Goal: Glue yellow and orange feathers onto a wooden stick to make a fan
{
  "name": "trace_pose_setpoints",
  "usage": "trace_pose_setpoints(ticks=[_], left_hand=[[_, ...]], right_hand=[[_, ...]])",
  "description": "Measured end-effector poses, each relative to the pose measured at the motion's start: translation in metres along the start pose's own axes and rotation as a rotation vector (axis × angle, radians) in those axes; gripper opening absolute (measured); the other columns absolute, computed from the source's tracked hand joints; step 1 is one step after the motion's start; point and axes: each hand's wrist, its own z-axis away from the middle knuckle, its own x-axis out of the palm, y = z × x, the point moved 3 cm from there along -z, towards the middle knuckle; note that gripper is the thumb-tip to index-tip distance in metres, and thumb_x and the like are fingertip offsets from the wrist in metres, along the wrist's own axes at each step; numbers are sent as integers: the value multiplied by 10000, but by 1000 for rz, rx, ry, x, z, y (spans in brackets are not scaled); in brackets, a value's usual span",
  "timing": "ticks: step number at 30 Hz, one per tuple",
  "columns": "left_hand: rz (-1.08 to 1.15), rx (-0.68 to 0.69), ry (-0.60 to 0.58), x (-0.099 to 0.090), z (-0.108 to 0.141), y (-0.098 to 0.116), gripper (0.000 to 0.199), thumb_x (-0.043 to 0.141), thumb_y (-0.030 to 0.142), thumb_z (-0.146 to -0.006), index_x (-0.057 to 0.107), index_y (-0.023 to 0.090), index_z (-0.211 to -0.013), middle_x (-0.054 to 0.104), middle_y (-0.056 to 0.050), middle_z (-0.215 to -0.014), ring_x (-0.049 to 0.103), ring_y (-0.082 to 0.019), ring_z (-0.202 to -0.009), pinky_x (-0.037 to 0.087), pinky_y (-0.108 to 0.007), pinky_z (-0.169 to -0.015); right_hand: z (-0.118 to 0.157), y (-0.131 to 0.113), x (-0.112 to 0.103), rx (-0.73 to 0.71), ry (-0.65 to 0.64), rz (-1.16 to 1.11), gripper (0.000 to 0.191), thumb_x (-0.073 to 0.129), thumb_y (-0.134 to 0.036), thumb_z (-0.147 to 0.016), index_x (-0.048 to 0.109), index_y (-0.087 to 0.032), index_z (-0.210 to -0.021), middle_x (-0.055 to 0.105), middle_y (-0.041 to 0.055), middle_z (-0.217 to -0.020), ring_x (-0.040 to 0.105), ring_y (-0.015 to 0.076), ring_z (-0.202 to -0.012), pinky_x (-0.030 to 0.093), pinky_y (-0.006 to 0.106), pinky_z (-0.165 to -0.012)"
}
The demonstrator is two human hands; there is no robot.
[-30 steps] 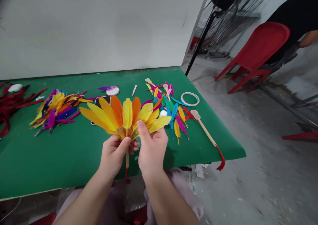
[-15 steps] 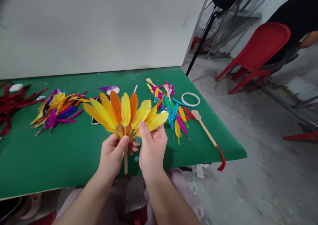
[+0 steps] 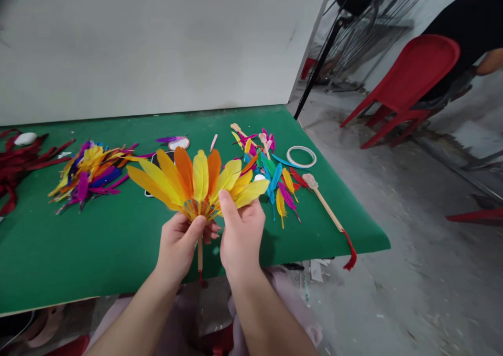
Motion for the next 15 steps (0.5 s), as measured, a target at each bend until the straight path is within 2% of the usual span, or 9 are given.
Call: trace_pose_setpoints(ticks=[4,8,13,15], left_hand=[[-15,5,-15,0,0,-1,329,688,453,-647,565,149,-612,665,-49,-533,623,-150,-462,468,-219,-415],[-15,4,-19,0,-1,-2,316,693,436,-648,562,152,-603,669,-51,-537,623,-148,-457,468,-215,-411],[-18,0,-26,1,-1,-1,319,696,443,-643,573,151,-606,667,-47,-526,621,-147,-452,472,-216,-415],[-22,-2,-21,0,-1,-1,332,695,458,-639,574,150,-607,671,-49,-533,621,-149,-451,472,-220,-412]], right_hand=[[-1,1,1,-2,-8,-18,258,689,-348,-687,563,-193,-851,650,-19,-747,524,85,-466,375,200,-369],[0,-1,1,-19,6,-59,247,697,-323,-687,566,-198,-855,652,-23,-747,542,90,-485,429,222,-428],[-1,-2,1,-4,17,-25,258,703,-351,-682,558,-197,-830,618,-53,-651,431,54,-373,430,235,-415],[-1,-2,1,-6,16,-23,270,704,-346,-683,557,-200,-855,623,-49,-668,437,56,-381,409,221,-390]])
